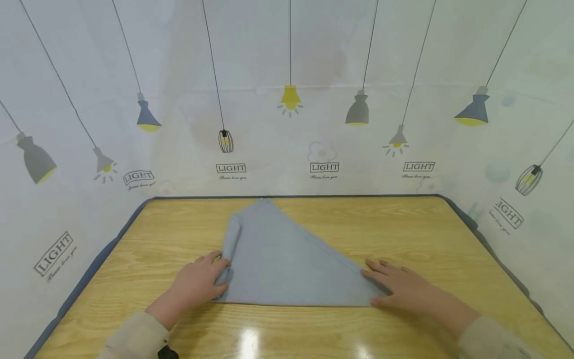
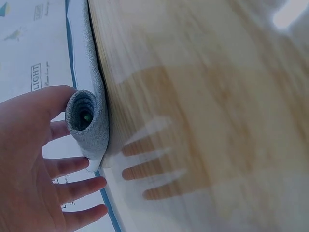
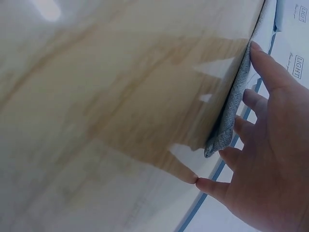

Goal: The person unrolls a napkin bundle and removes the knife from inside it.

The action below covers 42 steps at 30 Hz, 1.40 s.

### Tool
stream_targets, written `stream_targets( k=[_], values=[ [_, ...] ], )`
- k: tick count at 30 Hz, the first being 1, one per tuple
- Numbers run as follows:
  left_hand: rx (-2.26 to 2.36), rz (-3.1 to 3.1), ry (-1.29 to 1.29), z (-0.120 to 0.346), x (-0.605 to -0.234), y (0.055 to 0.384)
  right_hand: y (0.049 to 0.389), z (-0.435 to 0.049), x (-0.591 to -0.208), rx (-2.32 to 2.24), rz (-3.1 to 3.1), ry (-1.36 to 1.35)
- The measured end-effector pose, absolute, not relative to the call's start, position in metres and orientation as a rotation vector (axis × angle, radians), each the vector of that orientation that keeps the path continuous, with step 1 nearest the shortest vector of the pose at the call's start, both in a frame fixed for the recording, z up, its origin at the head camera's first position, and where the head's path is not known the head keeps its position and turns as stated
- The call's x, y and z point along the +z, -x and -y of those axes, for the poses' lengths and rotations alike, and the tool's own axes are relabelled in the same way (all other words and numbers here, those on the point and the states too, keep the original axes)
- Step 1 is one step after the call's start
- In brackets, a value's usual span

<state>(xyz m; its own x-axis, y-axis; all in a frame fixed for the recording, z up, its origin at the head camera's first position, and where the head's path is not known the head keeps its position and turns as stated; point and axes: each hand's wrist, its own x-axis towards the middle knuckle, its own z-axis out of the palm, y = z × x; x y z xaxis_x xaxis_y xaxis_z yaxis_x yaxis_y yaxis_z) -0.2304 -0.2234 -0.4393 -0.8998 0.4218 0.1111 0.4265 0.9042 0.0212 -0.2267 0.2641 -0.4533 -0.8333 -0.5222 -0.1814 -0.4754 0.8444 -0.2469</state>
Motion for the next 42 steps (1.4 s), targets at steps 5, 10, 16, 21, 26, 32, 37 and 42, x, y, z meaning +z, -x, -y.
stream_targets(
  k=[5,10,16,21,26,32,37,42],
  values=[
    [-0.065,2.980,0.675,0.222,-0.438,0.229,0.225,-0.271,-0.452,-0.311,-2.778,0.782],
    [-0.085,3.000,0.673,0.221,-0.436,0.227,0.223,-0.277,-0.451,-0.324,-2.783,0.822],
    [-0.114,3.040,0.649,0.221,-0.435,0.224,0.222,-0.281,-0.452,-0.333,-2.779,0.827],
    [-0.096,3.037,0.638,0.222,-0.435,0.224,0.221,-0.283,-0.449,-0.360,-2.762,0.817],
    [-0.048,3.027,0.617,0.224,-0.436,0.224,0.221,-0.284,-0.448,-0.380,-2.753,0.812],
    [-0.028,3.053,0.595,0.226,-0.436,0.224,0.221,-0.287,-0.451,-0.377,-2.760,0.821],
    [-0.008,3.079,0.583,0.227,-0.438,0.224,0.221,-0.292,-0.450,-0.369,-2.764,0.826],
    [-0.012,3.064,0.588,0.228,-0.438,0.223,0.220,-0.296,-0.448,-0.389,-2.762,0.848]
  ],
)
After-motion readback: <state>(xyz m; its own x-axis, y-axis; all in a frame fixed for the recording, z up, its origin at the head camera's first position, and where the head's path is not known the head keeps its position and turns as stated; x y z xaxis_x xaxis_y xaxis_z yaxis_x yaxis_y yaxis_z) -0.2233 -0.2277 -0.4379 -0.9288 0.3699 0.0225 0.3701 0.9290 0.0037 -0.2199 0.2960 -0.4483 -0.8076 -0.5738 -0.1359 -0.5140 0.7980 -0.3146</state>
